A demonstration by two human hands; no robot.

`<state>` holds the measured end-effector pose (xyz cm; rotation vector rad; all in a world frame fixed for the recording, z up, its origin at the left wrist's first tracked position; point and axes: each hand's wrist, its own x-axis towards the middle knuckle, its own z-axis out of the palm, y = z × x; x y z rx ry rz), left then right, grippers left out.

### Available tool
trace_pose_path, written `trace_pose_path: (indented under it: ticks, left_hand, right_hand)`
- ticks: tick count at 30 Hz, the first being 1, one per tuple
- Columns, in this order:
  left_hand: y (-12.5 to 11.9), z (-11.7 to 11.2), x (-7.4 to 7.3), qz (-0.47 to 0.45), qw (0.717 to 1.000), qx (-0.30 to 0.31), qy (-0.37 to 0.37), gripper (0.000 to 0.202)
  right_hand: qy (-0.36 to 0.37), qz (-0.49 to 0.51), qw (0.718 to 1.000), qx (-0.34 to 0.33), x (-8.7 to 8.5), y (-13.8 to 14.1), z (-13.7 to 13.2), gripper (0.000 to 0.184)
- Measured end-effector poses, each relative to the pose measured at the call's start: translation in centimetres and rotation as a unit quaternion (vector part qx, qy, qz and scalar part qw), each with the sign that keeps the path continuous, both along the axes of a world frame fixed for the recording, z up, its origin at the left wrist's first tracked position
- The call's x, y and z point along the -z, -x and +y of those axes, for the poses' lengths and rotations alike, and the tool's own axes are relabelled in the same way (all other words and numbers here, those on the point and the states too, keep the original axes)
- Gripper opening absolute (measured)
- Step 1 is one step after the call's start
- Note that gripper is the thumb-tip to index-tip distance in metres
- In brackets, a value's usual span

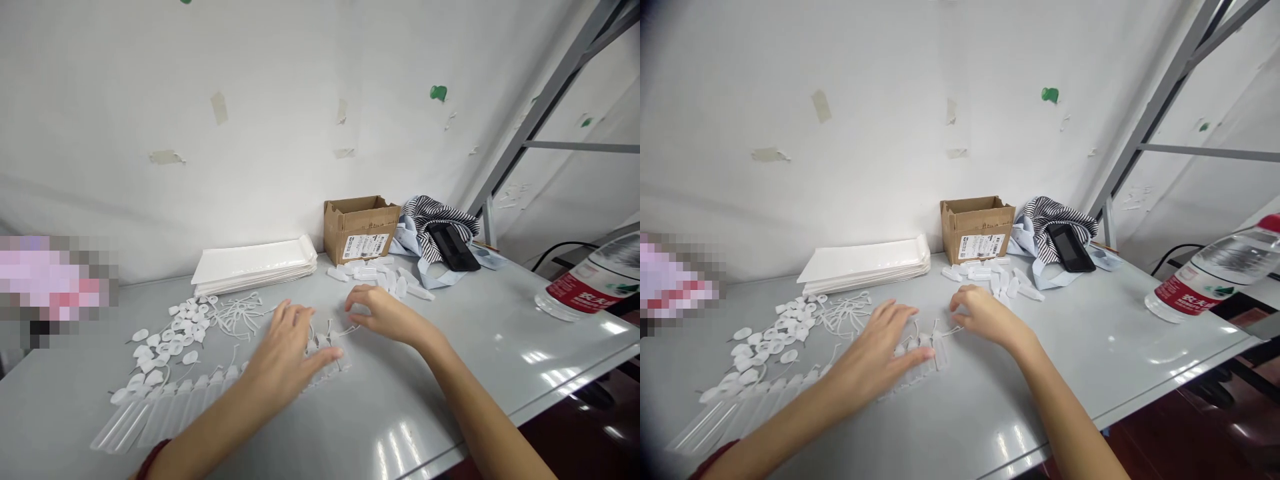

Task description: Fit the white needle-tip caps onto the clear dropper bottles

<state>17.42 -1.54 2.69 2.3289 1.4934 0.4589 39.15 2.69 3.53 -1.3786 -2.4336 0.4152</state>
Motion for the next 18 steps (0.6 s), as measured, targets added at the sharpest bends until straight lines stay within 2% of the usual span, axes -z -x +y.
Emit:
trace_pose_path:
  ticks: [4, 8, 12, 18]
  left_hand:
    - [4.3, 1.7, -0.5, -0.004, 0.999, -0.032, -0.013, 0.050]
    - [7.9, 2.5, 0.3, 0.012, 1.000, -0.011, 0.009, 0.049]
    - [8.4, 2.4, 0.9, 0.029, 0.999, 0.021, 0.039, 0.057]
    - [7.6, 1.9, 0.7, 0.001, 0.999, 0.039, 0.033, 0.058]
  right_hand:
    - [-0.085, 0.046, 0.994, 0.050, 1.7, -0.7, 2.1, 0.012]
    - [-0.149, 0.049, 0.985, 0.069, 3.8, -0.5, 3.9, 0.017]
    - [-0.172, 0.017, 0.983, 0.065, 4.4, 0.4, 4.8, 0.020]
    - [-0.168, -0.086, 0.980, 0.056, 2.7, 2.3, 6.5, 0.027]
